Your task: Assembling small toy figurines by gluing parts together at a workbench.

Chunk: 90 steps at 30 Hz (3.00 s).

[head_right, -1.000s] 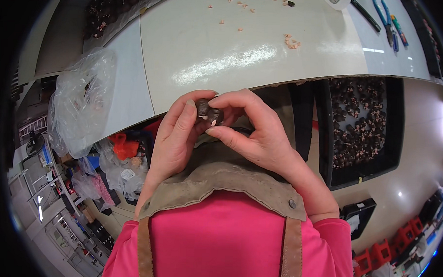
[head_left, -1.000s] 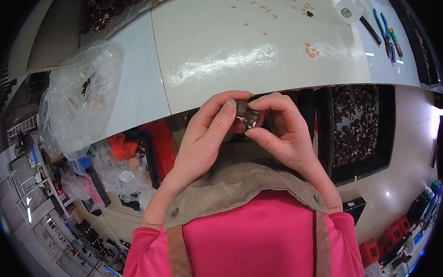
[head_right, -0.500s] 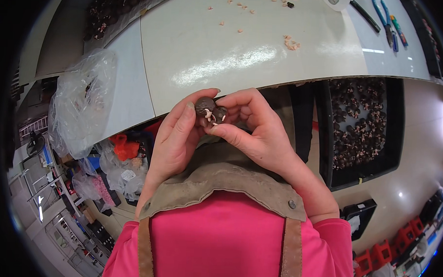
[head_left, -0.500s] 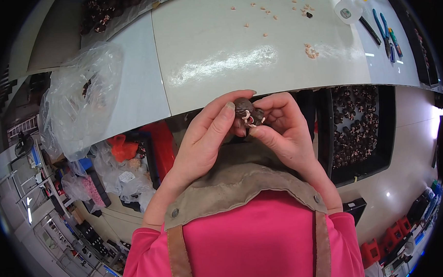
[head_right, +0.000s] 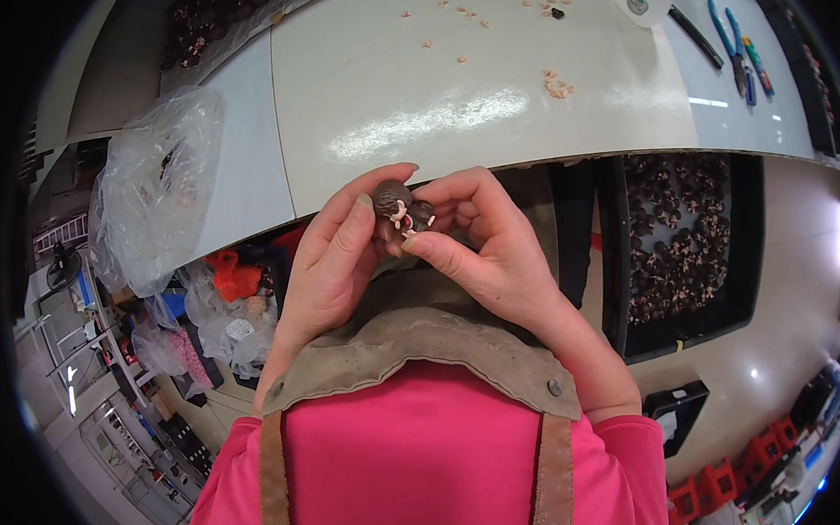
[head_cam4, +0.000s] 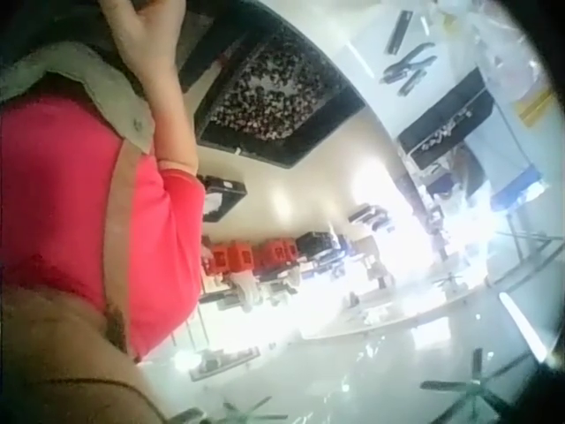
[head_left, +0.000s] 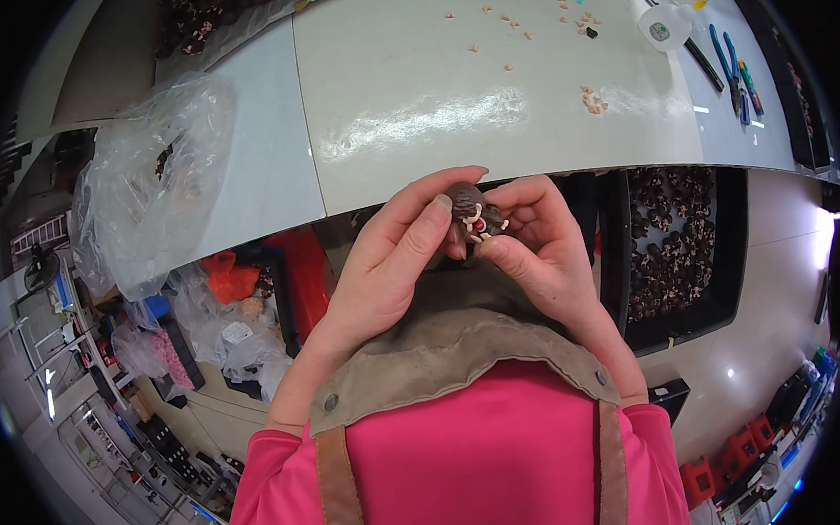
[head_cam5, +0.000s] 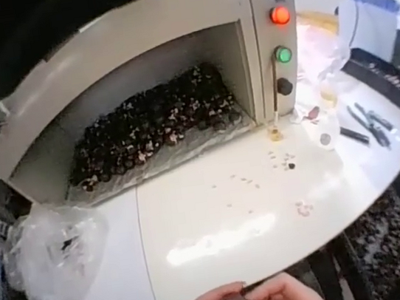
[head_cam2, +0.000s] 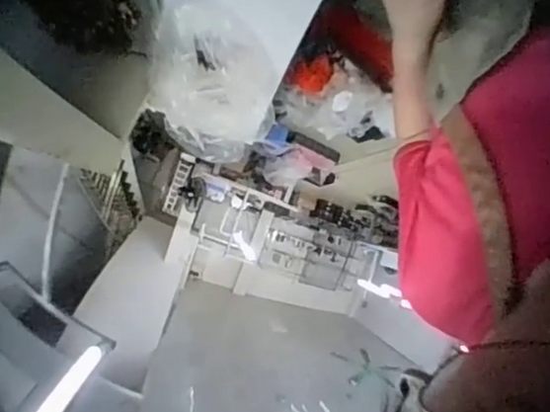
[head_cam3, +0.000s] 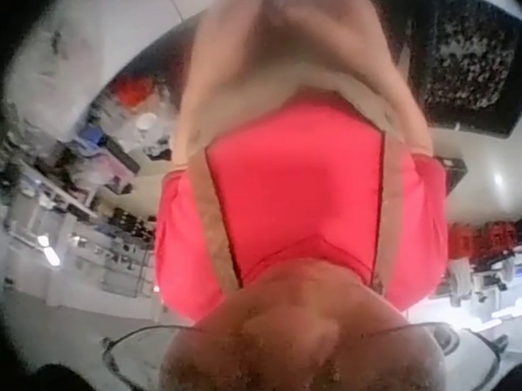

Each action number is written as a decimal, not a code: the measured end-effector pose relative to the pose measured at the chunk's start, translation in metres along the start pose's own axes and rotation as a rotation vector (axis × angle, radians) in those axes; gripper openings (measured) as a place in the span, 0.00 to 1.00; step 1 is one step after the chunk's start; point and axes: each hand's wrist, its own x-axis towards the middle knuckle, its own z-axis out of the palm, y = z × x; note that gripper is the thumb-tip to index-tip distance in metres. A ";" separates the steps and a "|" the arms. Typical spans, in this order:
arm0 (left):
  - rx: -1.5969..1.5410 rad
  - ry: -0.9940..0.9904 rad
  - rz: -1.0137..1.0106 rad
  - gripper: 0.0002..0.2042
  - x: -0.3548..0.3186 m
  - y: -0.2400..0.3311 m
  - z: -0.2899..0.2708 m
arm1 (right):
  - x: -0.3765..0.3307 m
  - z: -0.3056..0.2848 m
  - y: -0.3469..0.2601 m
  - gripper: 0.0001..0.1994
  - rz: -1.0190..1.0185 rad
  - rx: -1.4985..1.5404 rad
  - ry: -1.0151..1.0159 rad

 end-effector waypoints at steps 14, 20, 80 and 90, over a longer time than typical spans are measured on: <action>0.011 -0.054 0.063 0.17 0.002 -0.003 -0.004 | 0.000 0.001 0.004 0.14 0.031 0.053 -0.060; 0.201 -0.035 0.157 0.15 0.002 -0.003 -0.002 | 0.000 0.000 0.002 0.13 0.050 0.029 -0.057; 0.207 -0.083 0.204 0.16 0.006 -0.008 -0.009 | -0.001 -0.001 -0.002 0.08 0.073 -0.148 -0.082; 0.274 -0.045 0.261 0.16 0.005 -0.003 -0.007 | 0.002 0.002 -0.003 0.10 0.082 -0.189 -0.028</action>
